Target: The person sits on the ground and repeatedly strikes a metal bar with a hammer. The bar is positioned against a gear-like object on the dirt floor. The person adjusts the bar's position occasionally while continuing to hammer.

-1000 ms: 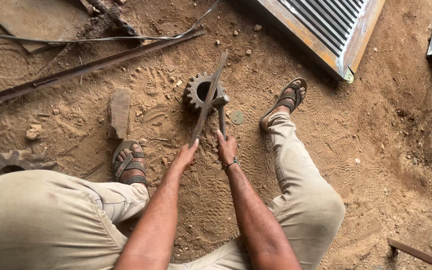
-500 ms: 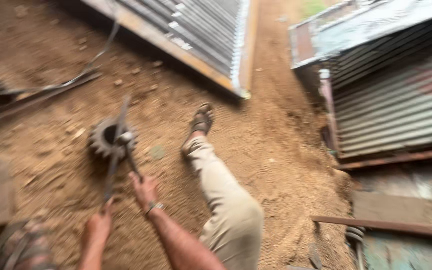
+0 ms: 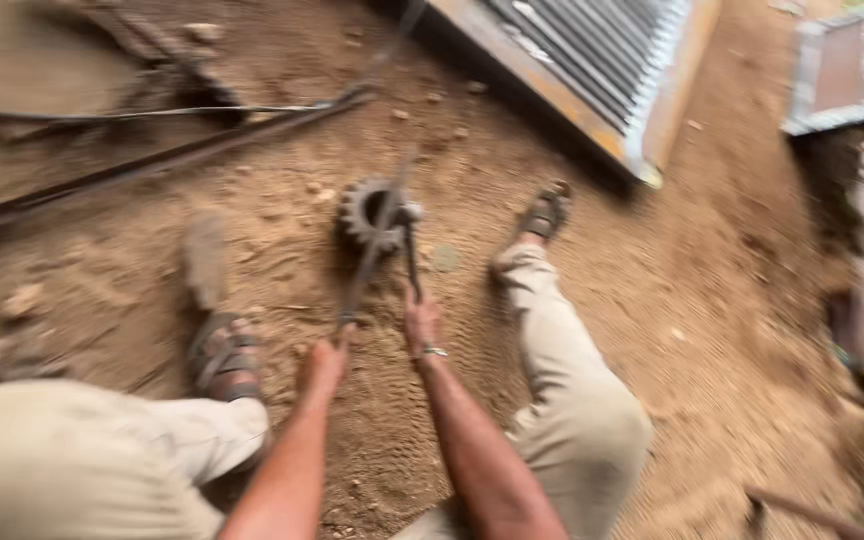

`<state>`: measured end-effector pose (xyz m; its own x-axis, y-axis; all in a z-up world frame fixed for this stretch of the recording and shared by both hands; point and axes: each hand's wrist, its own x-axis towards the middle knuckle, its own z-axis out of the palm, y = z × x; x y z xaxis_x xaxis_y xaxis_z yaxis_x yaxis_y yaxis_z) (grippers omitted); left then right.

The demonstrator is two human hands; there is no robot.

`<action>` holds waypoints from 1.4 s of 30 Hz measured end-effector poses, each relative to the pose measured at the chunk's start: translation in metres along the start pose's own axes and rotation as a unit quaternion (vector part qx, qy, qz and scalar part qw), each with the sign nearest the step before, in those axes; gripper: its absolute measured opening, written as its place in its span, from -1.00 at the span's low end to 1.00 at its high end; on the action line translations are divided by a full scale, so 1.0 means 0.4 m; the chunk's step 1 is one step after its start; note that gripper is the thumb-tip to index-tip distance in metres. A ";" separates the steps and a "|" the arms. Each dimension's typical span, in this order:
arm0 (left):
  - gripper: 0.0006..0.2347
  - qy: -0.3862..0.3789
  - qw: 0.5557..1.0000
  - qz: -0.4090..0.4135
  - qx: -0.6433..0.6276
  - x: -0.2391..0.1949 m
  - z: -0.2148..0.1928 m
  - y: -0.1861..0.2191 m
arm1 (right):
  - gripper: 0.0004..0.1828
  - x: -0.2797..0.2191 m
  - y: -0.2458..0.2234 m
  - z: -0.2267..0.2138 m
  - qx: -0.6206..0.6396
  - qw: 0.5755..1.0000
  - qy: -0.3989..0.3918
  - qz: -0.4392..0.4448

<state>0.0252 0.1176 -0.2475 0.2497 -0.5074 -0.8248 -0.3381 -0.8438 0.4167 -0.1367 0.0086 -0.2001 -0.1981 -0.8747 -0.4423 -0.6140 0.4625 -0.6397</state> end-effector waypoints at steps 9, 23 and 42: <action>-0.39 0.041 0.999 0.014 -0.017 -0.023 -0.002 -0.020 | -0.49 0.025 -0.069 -0.029 0.092 0.977 0.059 -0.185; -0.36 0.040 0.999 0.019 -0.017 -0.053 -0.034 -0.005 | -0.48 0.050 -0.078 -0.029 0.040 0.994 0.072 -0.077; -0.36 0.039 0.999 0.020 -0.020 -0.050 -0.006 -0.059 | -0.52 0.045 -0.179 -0.021 0.073 0.967 0.073 -0.234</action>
<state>0.0304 0.1473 -0.2401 0.3076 -0.5521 -0.7750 -0.3131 -0.8278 0.4655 -0.1028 -0.0414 -0.1569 -0.0367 -0.9993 0.0035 -0.5509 0.0173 -0.8344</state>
